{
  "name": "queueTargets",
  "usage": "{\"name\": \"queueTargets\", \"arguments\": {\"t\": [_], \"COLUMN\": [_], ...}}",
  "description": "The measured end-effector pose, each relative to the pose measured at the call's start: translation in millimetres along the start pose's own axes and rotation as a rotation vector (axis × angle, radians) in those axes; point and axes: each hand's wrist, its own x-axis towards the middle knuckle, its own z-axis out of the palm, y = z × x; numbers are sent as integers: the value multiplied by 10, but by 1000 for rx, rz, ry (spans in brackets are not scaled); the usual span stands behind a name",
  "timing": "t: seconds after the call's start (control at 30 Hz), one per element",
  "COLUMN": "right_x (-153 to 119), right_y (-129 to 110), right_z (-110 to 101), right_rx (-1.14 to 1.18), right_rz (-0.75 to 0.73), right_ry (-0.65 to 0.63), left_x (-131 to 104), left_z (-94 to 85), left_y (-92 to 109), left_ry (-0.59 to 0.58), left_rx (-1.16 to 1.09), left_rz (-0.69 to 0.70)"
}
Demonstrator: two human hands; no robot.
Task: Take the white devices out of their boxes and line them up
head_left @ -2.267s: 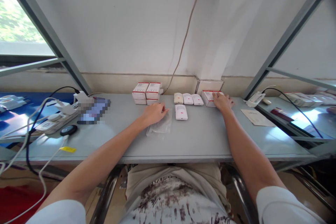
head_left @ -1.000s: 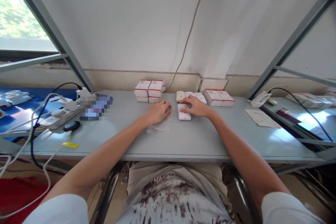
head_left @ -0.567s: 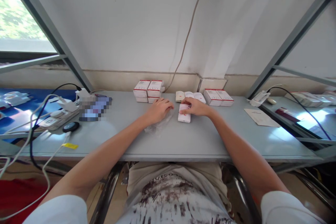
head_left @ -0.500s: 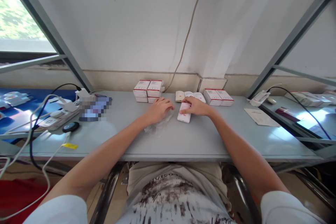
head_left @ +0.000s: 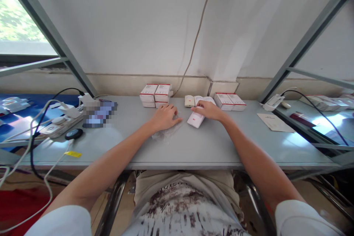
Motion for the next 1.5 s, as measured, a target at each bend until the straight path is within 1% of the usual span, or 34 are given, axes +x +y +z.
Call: {"name": "queueTargets", "arguments": {"t": [0.07, 0.17, 0.3, 0.4, 0.5, 0.6, 0.7, 0.93, 1.03, 1.13, 1.2, 1.27, 1.4, 1.5], "right_x": [0, 15, 50, 71, 85, 90, 80, 51, 70, 92, 102, 110, 118, 113], "right_y": [-11, -28, -31, -16, 8, 22, 8, -47, -18, 15, 30, 40, 44, 20], "right_z": [-8, -20, -33, -51, -69, -75, -75, -74, -50, -30, -23, -19, -10, 5], "right_rx": [-5, 15, 86, 131, 163, 182, 188, 236, 294, 377, 406, 414, 436, 488], "right_rz": [-25, -56, 19, 59, 85, 104, 115, 94, 90, 124, 147, 168, 194, 212], "right_ry": [27, 116, 268, 348, 380, 381, 376, 361, 336, 299, 283, 291, 349, 361], "left_x": [8, 26, 38, 33, 25, 25, 40, 78, 83, 84, 86, 89, 93, 87], "left_z": [9, -7, -56, -68, -58, -44, -22, 9, -21, -60, -83, -97, -102, -96], "left_y": [-25, -37, -19, -5, 6, 7, -8, -28, 3, 42, 62, 74, 83, 97], "left_ry": [-35, -68, -145, -146, -117, -130, -126, -10, 93, 219, 303, 360, 396, 401], "left_rx": [-33, -89, -169, -212, -200, -165, -143, -114, -135, -176, -202, -226, -262, -253], "left_rz": [22, 94, 196, 229, 194, 164, 169, 148, 108, 77, 75, 84, 128, 148]}}
